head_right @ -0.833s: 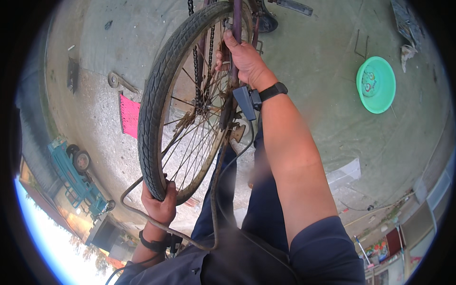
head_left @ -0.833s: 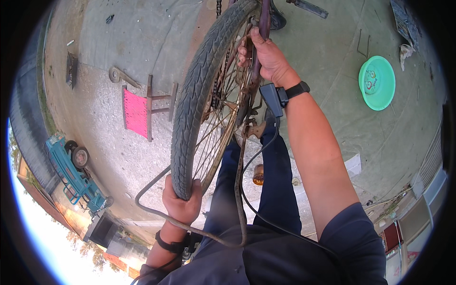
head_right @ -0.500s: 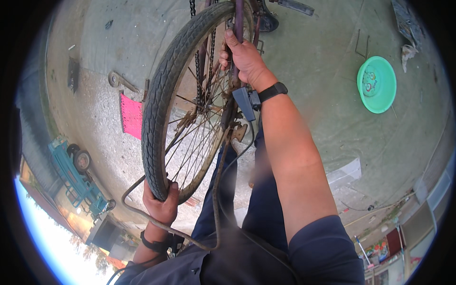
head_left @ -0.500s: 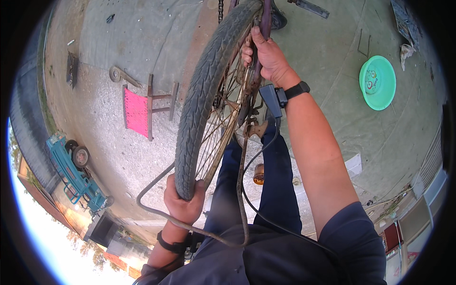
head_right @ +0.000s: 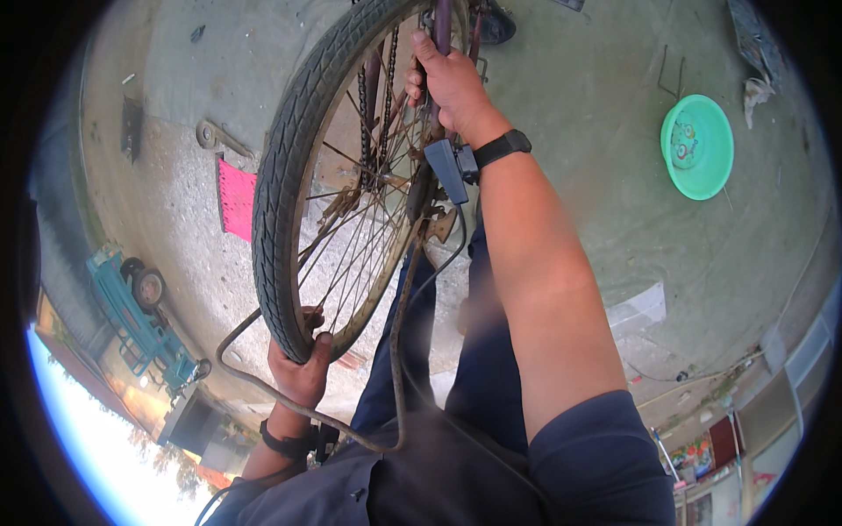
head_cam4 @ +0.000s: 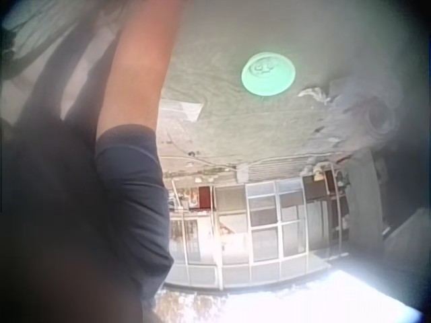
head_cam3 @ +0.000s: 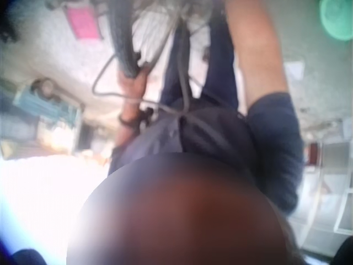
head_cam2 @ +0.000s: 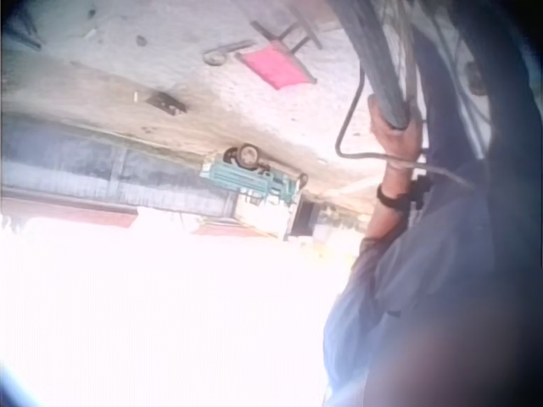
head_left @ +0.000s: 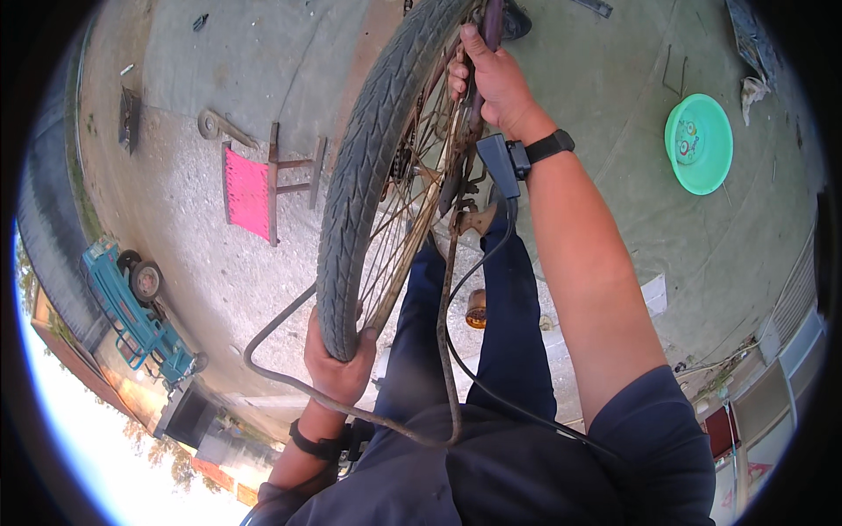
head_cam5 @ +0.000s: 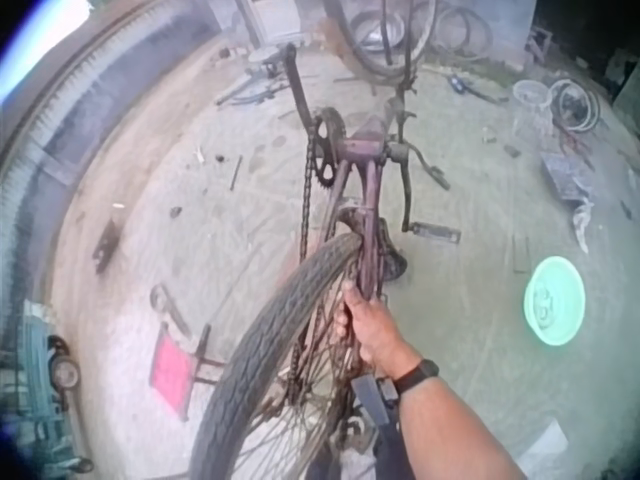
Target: The person uses a wrench to tighten bolts on the rear wheel axle and brake assembly of a bicycle. They rotate the wheel to check alignment and continue adjusting the brake cable tension.
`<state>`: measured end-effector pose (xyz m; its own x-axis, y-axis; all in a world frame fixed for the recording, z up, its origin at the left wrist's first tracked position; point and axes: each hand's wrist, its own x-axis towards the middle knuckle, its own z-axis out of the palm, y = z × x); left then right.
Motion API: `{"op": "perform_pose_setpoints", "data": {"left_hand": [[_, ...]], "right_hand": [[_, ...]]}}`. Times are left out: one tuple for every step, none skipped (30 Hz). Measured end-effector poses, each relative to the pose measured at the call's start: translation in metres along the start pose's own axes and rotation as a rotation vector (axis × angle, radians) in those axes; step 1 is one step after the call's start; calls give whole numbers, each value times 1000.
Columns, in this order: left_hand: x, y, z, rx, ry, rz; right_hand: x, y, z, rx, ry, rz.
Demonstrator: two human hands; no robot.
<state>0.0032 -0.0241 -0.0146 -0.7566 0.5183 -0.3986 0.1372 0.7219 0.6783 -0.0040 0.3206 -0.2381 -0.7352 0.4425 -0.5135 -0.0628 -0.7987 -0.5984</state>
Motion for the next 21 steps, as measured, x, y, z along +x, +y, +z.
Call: {"op": "perform_pose_setpoints", "data": {"left_hand": [[-2, -4, 0, 13, 7, 25], [-6, -6, 2, -46, 23, -40], [-11, -9, 5, -124, 51, -113], [-14, -13, 7, -224, 57, -174], [-15, -16, 8, -176, 42, -189], [-16, -20, 6, -152, 4, -190], [-17, -23, 6, -148, -32, -195], [-20, -24, 5, -103, -22, -190], [-22, -26, 6, -123, -20, -222], [-24, -28, 7, -158, -3, -251], [-26, -28, 8, -190, 11, -274], [-27, -30, 8, -191, 14, -271], [-28, -31, 9, -192, 11, -266], [-29, -31, 9, -191, 7, -261], [-30, -33, 9, -175, -13, -233], [-31, -34, 9, -158, -33, -206], [-32, -36, 9, -124, -59, -162], [-34, -37, 9, -114, -60, -168], [-34, -38, 9, -89, -64, -156], [-36, -40, 10, -58, -68, -135], [-36, -40, 12, -73, -58, -147]], "right_hand": [[0, 0, 0, -4, 0, -11], [0, 1, 0, -3, 3, -9], [0, 2, 0, -6, 11, -7], [0, 2, 0, -10, 16, -7], [1, 2, -1, -12, 18, -11], [1, 2, -1, -17, 17, -17], [0, 2, -1, -22, 27, -15], [0, 2, -1, -20, 20, -20], [0, 2, -2, -19, 23, -21], [0, 2, -2, -19, 26, -17], [-1, 1, -2, -20, 26, -18], [-1, 1, -2, -22, 23, -19], [-1, 1, -2, -26, 21, -18], [-2, 1, -2, -26, 22, -17], [-2, 1, -2, -26, 20, -19], [-1, 1, -2, -25, 19, -20], [-1, 1, -3, -21, 14, -19], [1, 1, -3, -18, 11, -17], [2, 2, -2, -15, 7, -17], [2, 2, -4, -22, 13, -10], [2, 1, -6, -27, 19, -2]]}}
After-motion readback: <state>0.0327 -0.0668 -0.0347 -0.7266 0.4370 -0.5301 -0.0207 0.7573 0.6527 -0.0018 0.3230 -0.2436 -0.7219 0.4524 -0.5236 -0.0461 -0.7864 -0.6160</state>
